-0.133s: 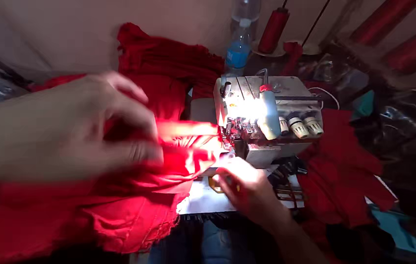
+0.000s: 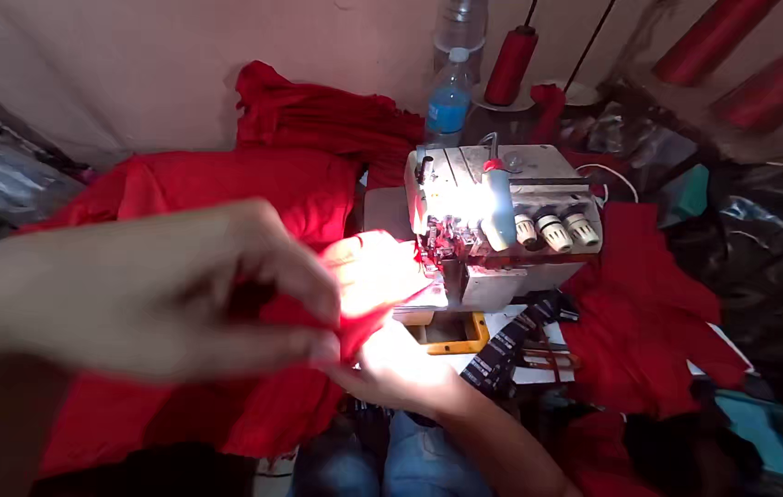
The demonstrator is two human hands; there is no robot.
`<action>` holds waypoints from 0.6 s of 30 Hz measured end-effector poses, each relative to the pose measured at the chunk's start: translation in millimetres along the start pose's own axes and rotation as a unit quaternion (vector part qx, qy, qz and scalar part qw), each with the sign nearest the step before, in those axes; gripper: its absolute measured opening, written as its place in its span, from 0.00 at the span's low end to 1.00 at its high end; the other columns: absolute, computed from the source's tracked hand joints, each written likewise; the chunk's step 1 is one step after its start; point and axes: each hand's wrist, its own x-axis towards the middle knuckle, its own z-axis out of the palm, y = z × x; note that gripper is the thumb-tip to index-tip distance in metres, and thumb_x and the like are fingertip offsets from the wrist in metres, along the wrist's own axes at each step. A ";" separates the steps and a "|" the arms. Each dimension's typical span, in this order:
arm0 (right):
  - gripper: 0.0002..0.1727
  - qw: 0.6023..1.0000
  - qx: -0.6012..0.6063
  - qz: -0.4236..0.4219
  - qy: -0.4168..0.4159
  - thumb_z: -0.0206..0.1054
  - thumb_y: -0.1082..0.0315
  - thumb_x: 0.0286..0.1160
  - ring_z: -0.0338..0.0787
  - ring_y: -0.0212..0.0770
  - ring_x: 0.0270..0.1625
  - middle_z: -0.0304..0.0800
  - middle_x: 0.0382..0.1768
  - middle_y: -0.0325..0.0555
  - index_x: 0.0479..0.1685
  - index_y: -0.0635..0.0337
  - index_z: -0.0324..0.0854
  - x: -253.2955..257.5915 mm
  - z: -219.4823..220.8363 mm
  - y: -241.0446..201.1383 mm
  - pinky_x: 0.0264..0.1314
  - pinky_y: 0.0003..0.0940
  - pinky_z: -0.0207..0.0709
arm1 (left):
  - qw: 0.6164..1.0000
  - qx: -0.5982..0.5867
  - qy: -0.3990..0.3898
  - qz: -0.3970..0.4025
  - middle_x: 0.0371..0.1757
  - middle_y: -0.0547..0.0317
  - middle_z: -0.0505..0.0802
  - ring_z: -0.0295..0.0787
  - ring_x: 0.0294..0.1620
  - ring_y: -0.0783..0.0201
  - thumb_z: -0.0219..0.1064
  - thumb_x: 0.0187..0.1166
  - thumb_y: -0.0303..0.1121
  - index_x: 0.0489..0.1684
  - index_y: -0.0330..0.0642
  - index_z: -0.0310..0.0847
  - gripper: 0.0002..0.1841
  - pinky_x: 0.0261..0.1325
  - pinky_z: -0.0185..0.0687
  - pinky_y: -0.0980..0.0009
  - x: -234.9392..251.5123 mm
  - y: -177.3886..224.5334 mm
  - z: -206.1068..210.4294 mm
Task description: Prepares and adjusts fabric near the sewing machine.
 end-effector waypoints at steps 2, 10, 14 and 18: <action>0.11 0.999 0.035 -0.015 0.021 0.69 0.67 0.70 0.95 0.48 0.40 0.94 0.37 0.54 0.41 0.66 0.92 2.1 14.1 4.9 0.42 0.44 0.87 | 0.997 0.067 0.008 -0.046 0.28 0.83 0.91 0.83 0.26 0.91 0.69 0.78 0.45 0.34 0.58 0.91 0.08 0.27 0.77 0.90 -0.9 -19.1 -17.7; 0.08 0.927 0.133 0.090 0.338 0.73 0.75 0.63 0.89 0.22 0.39 0.93 0.44 0.46 0.41 0.68 0.91 12.2 -32.0 31.6 0.42 0.17 0.84 | 0.989 0.072 0.056 -0.114 0.27 0.81 0.85 0.81 0.31 0.87 0.66 0.72 0.38 0.21 0.56 0.85 0.09 0.32 0.74 0.91 -3.1 -34.0 -29.0; 0.15 0.921 0.217 0.121 0.300 0.72 0.76 0.64 0.85 0.18 0.31 0.94 0.42 0.38 0.52 0.63 0.92 21.9 -41.1 25.2 0.33 0.15 0.80 | 0.993 0.057 0.056 -0.092 0.25 0.81 0.84 0.81 0.29 0.86 0.67 0.73 0.43 0.21 0.58 0.85 0.10 0.31 0.74 0.90 -1.5 -35.2 -29.3; 0.17 0.924 0.235 0.131 0.270 0.71 0.76 0.65 0.83 0.16 0.27 0.94 0.38 0.36 0.55 0.64 0.90 25.1 -47.0 22.6 0.30 0.13 0.79 | 0.993 0.055 0.063 -0.085 0.26 0.81 0.84 0.81 0.31 0.86 0.67 0.73 0.46 0.22 0.58 0.85 0.10 0.32 0.74 0.90 -0.1 -38.4 -29.3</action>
